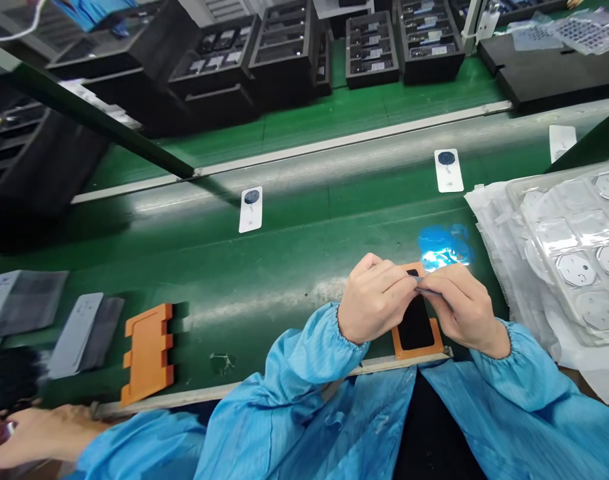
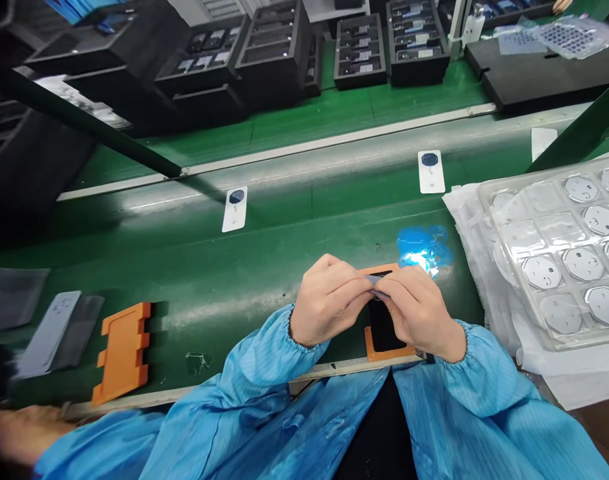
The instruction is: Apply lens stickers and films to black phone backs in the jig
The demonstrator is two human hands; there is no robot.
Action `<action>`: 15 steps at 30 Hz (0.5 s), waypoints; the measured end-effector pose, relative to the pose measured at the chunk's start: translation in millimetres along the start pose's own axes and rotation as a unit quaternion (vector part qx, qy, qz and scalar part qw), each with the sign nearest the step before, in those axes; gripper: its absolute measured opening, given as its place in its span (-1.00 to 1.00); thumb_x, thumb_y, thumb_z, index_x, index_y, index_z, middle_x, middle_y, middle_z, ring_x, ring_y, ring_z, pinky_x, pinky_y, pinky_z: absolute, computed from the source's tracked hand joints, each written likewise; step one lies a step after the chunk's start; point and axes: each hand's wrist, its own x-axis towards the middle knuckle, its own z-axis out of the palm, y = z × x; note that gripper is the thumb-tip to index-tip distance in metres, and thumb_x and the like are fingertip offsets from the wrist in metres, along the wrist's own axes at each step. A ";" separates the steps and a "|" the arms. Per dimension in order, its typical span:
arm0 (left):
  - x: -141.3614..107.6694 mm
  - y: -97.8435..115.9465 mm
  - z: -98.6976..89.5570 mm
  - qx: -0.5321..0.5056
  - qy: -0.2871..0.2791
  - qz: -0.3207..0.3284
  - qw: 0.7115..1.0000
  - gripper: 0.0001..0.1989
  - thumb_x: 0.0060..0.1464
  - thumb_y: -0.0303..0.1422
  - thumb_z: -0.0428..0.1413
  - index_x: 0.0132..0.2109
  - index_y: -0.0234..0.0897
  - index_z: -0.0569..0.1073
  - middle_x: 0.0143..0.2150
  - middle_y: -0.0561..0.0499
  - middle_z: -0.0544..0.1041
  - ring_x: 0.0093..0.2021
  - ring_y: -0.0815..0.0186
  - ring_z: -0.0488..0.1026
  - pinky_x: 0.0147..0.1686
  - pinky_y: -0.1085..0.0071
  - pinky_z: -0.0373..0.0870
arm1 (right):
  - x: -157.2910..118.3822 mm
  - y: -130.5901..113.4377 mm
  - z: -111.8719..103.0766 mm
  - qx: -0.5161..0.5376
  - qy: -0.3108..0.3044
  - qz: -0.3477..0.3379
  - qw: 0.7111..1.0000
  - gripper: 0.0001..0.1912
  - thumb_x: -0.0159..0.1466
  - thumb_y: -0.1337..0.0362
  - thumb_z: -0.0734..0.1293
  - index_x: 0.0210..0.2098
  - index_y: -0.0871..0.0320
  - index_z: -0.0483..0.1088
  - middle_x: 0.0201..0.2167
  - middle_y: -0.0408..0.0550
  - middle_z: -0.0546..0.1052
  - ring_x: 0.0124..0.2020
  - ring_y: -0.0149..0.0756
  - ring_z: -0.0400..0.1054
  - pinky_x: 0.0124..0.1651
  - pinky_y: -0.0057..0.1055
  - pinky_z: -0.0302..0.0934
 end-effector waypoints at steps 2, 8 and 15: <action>2.0 -7.3 1.1 -0.001 0.017 0.008 1.000 -0.83 0.36 -0.43 0.13 -0.27 -0.24 0.50 -0.36 0.06 0.63 -0.36 0.37 0.50 -0.28 0.28 0.26 | 4.1 0.8 3.4 0.003 0.011 0.002 1.000 -0.75 0.38 0.49 0.30 -0.07 0.05 0.49 -0.29 -0.05 0.63 -0.30 -0.24 0.50 -0.24 -0.25 0.36; 23.0 -65.4 12.0 -0.094 0.053 -0.099 0.989 -0.84 0.34 -0.28 0.19 -0.24 -0.21 0.56 -0.29 0.03 0.66 -0.26 0.31 0.57 -0.20 0.32 0.35 | 65.6 58.2 10.3 0.067 -0.041 0.107 0.991 -0.83 0.47 0.13 0.30 -0.10 0.05 0.47 -0.17 -0.04 0.61 -0.14 -0.22 0.50 -0.04 -0.25 0.38; 107.7 -197.1 63.4 -0.389 0.251 -0.474 0.749 -0.74 0.28 -0.18 0.22 -0.12 -0.31 0.46 -0.14 -0.11 0.66 -0.22 0.30 0.59 -0.18 0.41 0.48 | 167.5 208.0 15.0 -0.134 -0.017 0.367 0.920 -0.50 0.38 -0.03 0.40 0.05 0.30 0.43 0.04 0.20 0.51 -0.01 -0.13 0.45 0.12 -0.13 0.38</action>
